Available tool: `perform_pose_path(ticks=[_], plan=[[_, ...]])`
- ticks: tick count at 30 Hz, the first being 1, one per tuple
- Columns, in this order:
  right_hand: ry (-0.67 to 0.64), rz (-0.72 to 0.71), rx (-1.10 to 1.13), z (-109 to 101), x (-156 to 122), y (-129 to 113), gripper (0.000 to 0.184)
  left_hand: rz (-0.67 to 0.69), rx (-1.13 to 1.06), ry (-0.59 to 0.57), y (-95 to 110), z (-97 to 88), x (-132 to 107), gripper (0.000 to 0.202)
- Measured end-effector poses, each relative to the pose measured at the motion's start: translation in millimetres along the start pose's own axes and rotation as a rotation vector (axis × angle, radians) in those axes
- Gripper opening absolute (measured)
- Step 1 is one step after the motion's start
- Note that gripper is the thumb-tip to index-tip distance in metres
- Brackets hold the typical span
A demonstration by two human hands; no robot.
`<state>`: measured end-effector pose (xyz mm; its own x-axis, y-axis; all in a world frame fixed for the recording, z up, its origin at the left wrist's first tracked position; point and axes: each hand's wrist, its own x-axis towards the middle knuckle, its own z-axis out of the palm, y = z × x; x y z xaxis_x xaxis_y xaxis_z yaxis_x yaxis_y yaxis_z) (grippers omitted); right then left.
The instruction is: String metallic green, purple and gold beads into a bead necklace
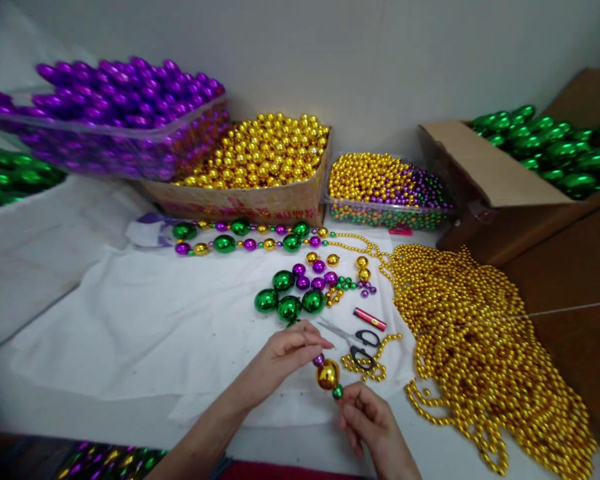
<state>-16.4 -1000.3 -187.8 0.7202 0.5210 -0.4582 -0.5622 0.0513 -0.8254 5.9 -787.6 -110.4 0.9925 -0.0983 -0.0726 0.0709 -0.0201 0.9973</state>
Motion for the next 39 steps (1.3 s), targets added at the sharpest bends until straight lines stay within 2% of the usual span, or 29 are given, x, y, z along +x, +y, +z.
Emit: perform_pose_path(ticks=[2, 5, 8, 9, 10, 13, 14, 16, 19, 22, 24, 26, 29, 32, 36, 39], plan=[[0.001, -0.010, -0.074, -0.9, 1.2, -1.2, 0.034, -0.030, 0.009, 0.004, -2.8, 4.0, -0.7, 0.018], [0.083, -0.090, -0.177, -4.5, 2.5, -1.5, 0.034, -0.078, -0.039, -0.041, -5.4, 4.8, -2.1, 0.017], [0.180, -0.151, -0.173, -10.6, 0.9, 0.0, 0.032, -0.129, -0.094, -0.108, -4.8, -11.0, -1.5, 0.024], [0.196, -0.145, -0.164, -13.0, -0.5, 0.4, 0.030, -0.142, -0.085, -0.074, -5.1, -19.5, -0.8, 0.026], [0.207, -0.137, -0.161, -15.3, -2.0, 0.5, 0.029, -0.146, -0.048, 0.008, -6.3, -28.5, -0.1, 0.024], [0.230, -0.143, -0.178, -20.1, -5.9, 0.3, 0.027, -0.122, 0.197, 0.375, -15.0, -46.3, -0.4, 0.016], [0.237, -0.148, -0.180, -20.5, -6.6, 0.2, 0.027, -0.099, 0.278, 0.480, -19.3, -46.3, -1.8, 0.016], [0.242, -0.150, -0.178, -19.6, -7.0, 0.4, 0.026, -0.044, 0.377, 0.616, -29.0, -36.7, -5.7, 0.014], [0.229, -0.133, -0.169, -15.7, -6.6, 0.7, 0.025, 0.005, 0.428, 0.681, -44.3, -9.8, -10.6, 0.027], [0.203, -0.121, -0.180, -13.3, -7.6, -0.7, 0.023, -0.035, 0.429, 0.625, -56.8, 8.1, -11.6, 0.040], [0.196, -0.118, -0.196, -13.3, -10.1, -1.9, 0.022, -0.056, 0.349, 0.599, -60.7, 8.2, -11.9, 0.040], [0.216, -0.119, -0.205, -13.5, -14.1, -2.3, 0.022, -0.101, 0.157, 0.592, -59.6, 0.1, -13.0, 0.036], [0.246, -0.095, -0.221, -10.7, -20.8, -0.9, 0.024, -0.228, -0.386, 0.551, -50.8, -18.9, -15.4, 0.029], [0.187, -0.054, -0.264, -3.9, -24.1, 0.3, 0.026, -0.272, -0.836, 0.515, -42.0, -34.5, -17.1, 0.022], [0.037, -0.082, -0.399, 4.5, -20.9, -0.2, 0.028, -0.274, -0.996, 0.533, -39.8, -41.7, -19.4, 0.018], [0.016, -0.105, -0.465, 7.8, -17.0, 0.7, 0.026, -0.268, -1.018, 0.525, -42.3, -41.7, -22.0, 0.021]])
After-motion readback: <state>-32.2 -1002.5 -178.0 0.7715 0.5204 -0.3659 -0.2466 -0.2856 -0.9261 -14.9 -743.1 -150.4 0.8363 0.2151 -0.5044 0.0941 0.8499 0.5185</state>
